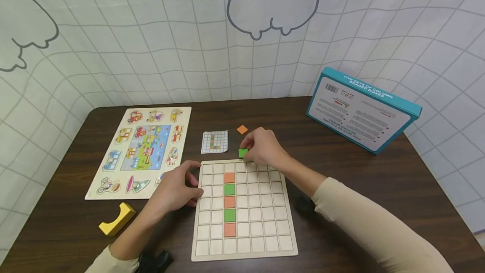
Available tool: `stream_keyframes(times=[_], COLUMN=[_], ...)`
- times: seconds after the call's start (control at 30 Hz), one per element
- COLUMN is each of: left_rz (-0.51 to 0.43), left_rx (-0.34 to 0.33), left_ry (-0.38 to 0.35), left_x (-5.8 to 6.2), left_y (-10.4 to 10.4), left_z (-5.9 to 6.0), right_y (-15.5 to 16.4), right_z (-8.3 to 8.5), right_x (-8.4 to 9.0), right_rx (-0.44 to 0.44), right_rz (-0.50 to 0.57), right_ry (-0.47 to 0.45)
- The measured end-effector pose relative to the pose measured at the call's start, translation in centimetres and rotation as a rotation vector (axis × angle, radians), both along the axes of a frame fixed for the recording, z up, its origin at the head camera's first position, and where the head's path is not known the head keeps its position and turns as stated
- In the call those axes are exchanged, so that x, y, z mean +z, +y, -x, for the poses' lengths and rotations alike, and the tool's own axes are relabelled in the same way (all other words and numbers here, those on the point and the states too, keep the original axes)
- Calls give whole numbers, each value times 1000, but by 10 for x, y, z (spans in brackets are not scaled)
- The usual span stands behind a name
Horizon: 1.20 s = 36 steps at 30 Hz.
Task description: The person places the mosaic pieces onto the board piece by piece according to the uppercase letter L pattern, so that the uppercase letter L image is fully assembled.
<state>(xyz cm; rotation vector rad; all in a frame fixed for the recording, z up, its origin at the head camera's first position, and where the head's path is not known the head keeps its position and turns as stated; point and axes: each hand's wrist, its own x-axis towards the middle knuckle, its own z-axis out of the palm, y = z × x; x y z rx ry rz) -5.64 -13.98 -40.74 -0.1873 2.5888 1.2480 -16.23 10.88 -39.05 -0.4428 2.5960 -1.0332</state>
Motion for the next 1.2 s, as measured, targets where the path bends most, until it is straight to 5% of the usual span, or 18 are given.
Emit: stream_keyframes(times=[1.2], left_rz=[-9], left_rx=[3], left_ry=[-10], left_x=[0], left_y=[0], left_z=[0], right_y=[9], right_z=[-66], right_x=[6], right_rx=[37], right_rz=[-4], right_ry=[21])
